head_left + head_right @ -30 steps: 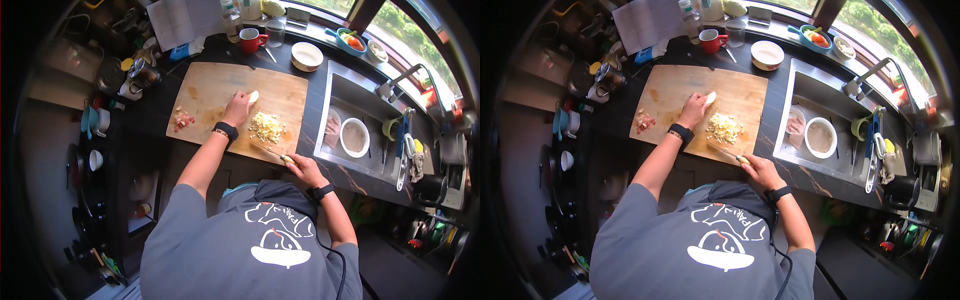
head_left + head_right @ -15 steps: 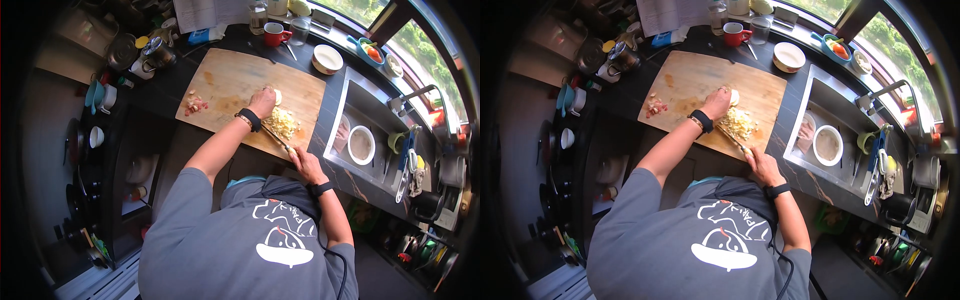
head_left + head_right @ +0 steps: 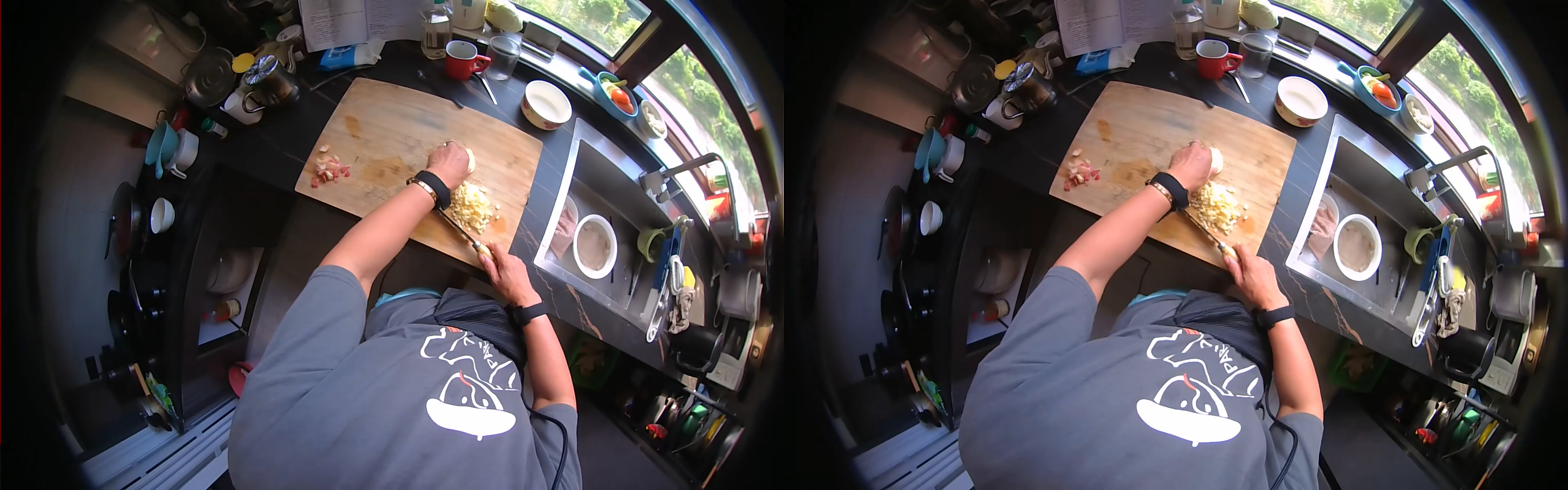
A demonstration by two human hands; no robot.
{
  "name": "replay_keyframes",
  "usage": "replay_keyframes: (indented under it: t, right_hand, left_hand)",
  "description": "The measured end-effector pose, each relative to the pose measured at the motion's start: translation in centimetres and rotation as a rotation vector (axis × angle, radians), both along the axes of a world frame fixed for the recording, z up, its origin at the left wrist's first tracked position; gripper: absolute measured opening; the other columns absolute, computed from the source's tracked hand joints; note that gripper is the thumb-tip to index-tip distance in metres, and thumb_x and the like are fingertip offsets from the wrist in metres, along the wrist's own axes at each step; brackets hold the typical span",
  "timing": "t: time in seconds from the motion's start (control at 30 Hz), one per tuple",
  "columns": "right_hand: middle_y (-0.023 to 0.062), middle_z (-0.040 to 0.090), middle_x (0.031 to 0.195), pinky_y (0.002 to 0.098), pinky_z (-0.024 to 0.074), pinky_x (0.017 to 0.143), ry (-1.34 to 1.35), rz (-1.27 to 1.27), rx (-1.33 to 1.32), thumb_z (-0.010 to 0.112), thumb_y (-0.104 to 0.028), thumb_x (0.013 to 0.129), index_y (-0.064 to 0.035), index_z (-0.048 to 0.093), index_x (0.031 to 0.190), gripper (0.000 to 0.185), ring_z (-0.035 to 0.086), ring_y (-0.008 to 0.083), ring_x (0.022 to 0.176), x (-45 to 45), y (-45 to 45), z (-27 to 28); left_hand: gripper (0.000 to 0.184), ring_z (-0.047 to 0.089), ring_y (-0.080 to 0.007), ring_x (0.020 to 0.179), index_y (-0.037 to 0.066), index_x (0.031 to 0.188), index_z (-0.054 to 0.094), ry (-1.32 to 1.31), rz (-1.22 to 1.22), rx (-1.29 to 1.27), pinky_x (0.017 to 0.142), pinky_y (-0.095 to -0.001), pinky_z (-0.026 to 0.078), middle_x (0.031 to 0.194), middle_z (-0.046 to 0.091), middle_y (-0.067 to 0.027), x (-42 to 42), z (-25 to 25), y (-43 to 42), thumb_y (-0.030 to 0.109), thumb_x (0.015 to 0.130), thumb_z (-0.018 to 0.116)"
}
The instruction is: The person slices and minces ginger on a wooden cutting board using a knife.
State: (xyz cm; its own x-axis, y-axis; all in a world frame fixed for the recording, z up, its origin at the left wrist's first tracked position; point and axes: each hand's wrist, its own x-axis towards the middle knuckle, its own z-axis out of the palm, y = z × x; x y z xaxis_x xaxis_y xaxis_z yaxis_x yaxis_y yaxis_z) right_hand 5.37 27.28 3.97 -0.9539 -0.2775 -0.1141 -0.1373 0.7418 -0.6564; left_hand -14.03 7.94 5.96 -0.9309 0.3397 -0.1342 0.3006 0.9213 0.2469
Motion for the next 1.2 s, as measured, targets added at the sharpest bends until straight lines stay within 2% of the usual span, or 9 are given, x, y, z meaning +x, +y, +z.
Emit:
replay_keyframes:
  t: [0.27, 0.37, 0.43, 0.67, 0.77, 0.83, 0.97, 1.07, 1.2]
  right_hand:
    - [0.0235, 0.068, 0.083, 0.0521, 0.0518, 0.069, -0.025, -0.032, -0.033, 0.06, -0.032, 0.097, -0.0089, 0.059, 0.114, 0.029, 0.066, 0.0445, 0.079, -0.1, 0.2, -0.5]
    - [0.0233, 0.068, 0.083, 0.0521, 0.0519, 0.069, -0.012, -0.029, -0.029, 0.06, -0.033, 0.097, -0.0088, 0.059, 0.114, 0.03, 0.066, 0.0446, 0.079, -0.1, 0.1, -0.4]
    - [0.0233, 0.068, 0.083, 0.052, 0.0519, 0.069, -0.014, -0.03, -0.022, 0.06, -0.033, 0.097, -0.0089, 0.059, 0.115, 0.03, 0.066, 0.0446, 0.079, -0.1, 0.2, -0.6]
    - [0.023, 0.068, 0.084, 0.0517, 0.0518, 0.069, -0.017, -0.044, -0.028, 0.06, -0.032, 0.096, -0.0092, 0.058, 0.115, 0.03, 0.066, 0.0447, 0.079, 0.0, 0.1, -0.6]
    - [0.0229, 0.068, 0.084, 0.0518, 0.0518, 0.069, -0.002, -0.042, -0.035, 0.06, -0.033, 0.097, -0.0089, 0.058, 0.115, 0.03, 0.066, 0.0448, 0.079, 0.0, 0.0, -0.5]
    - [0.0233, 0.068, 0.083, 0.0519, 0.0517, 0.069, -0.004, -0.04, -0.037, 0.06, -0.033, 0.097, -0.0089, 0.058, 0.115, 0.03, 0.066, 0.045, 0.079, 0.0, 0.0, -0.4]
    - [0.0241, 0.067, 0.081, 0.0527, 0.0508, 0.068, 0.013, -0.031, -0.008, 0.058, -0.033, 0.098, -0.0085, 0.056, 0.114, 0.029, 0.065, 0.0454, 0.079, 0.0, 0.0, -0.5]
    - [0.0242, 0.066, 0.079, 0.054, 0.0493, 0.066, 0.003, -0.017, -0.017, 0.055, -0.033, 0.099, -0.0084, 0.054, 0.112, 0.027, 0.064, 0.046, 0.077, 0.1, -0.2, -0.2]
    - [0.0226, 0.066, 0.079, 0.054, 0.0487, 0.066, 0.023, -0.003, 0.015, 0.054, -0.032, 0.1, -0.0087, 0.053, 0.111, 0.026, 0.064, 0.0457, 0.076, 0.1, -1.8, -0.1]
  left_hand:
    - [0.024, 0.067, -0.0319, 0.106, 0.005, 0.106, 0.072, 0.035, -0.094, -0.159, 0.084, -0.0405, 0.057, 0.116, 0.066, -0.0202, -0.9, -2.0, 1.1, 0.012, 0.091, 0.055]
    - [0.019, 0.069, -0.0333, 0.097, 0.003, 0.098, 0.071, 0.068, -0.081, -0.103, 0.079, -0.0424, 0.058, 0.105, 0.069, -0.0213, -1.5, -2.9, 1.5, 0.008, 0.082, 0.063]
    - [0.023, 0.069, -0.0308, 0.103, 0.007, 0.104, 0.074, 0.006, 0.067, -0.121, 0.081, -0.0398, 0.057, 0.114, 0.069, -0.0169, -1.5, -1.9, 1.9, 0.014, 0.092, 0.056]
    - [0.02, 0.069, -0.0288, 0.101, 0.012, 0.1, 0.075, 0.055, 0.05, -0.182, 0.08, -0.0405, 0.057, 0.106, 0.071, -0.0117, -1.3, 0.2, 0.6, 0.014, 0.09, 0.058]
    - [0.017, 0.067, -0.0291, 0.1, 0.011, 0.097, 0.074, 0.103, 0.072, -0.112, 0.081, -0.0415, 0.056, 0.104, 0.071, -0.0124, -1.6, 0.3, -0.4, 0.013, 0.089, 0.06]
    - [0.014, 0.065, -0.0312, 0.1, 0.01, 0.095, 0.073, 0.24, 0.134, 0.085, 0.084, -0.0419, 0.055, 0.1, 0.069, -0.0125, -1.9, -0.2, -1.1, 0.017, 0.088, 0.064]
    - [0.013, 0.064, -0.0328, 0.094, 0.008, 0.09, 0.07, 0.35, 0.104, 0.256, 0.081, -0.0434, 0.053, 0.095, 0.067, -0.0112, -2.0, -0.1, -3.1, 0.021, 0.087, 0.067]
    - [0.012, 0.065, -0.0301, 0.087, 0.007, 0.092, 0.069, 0.46, 0.094, 0.545, 0.075, -0.0405, 0.052, 0.09, 0.065, -0.0117, -0.5, 1.3, -4.7, 0.012, 0.082, 0.073]
    - [0.016, 0.065, -0.0282, 0.082, 0.005, 0.089, 0.068, 0.586, 0.062, 0.691, 0.07, -0.036, 0.052, 0.088, 0.064, -0.0101, 3.3, 2.3, -6.7, 0.0, 0.076, 0.076]
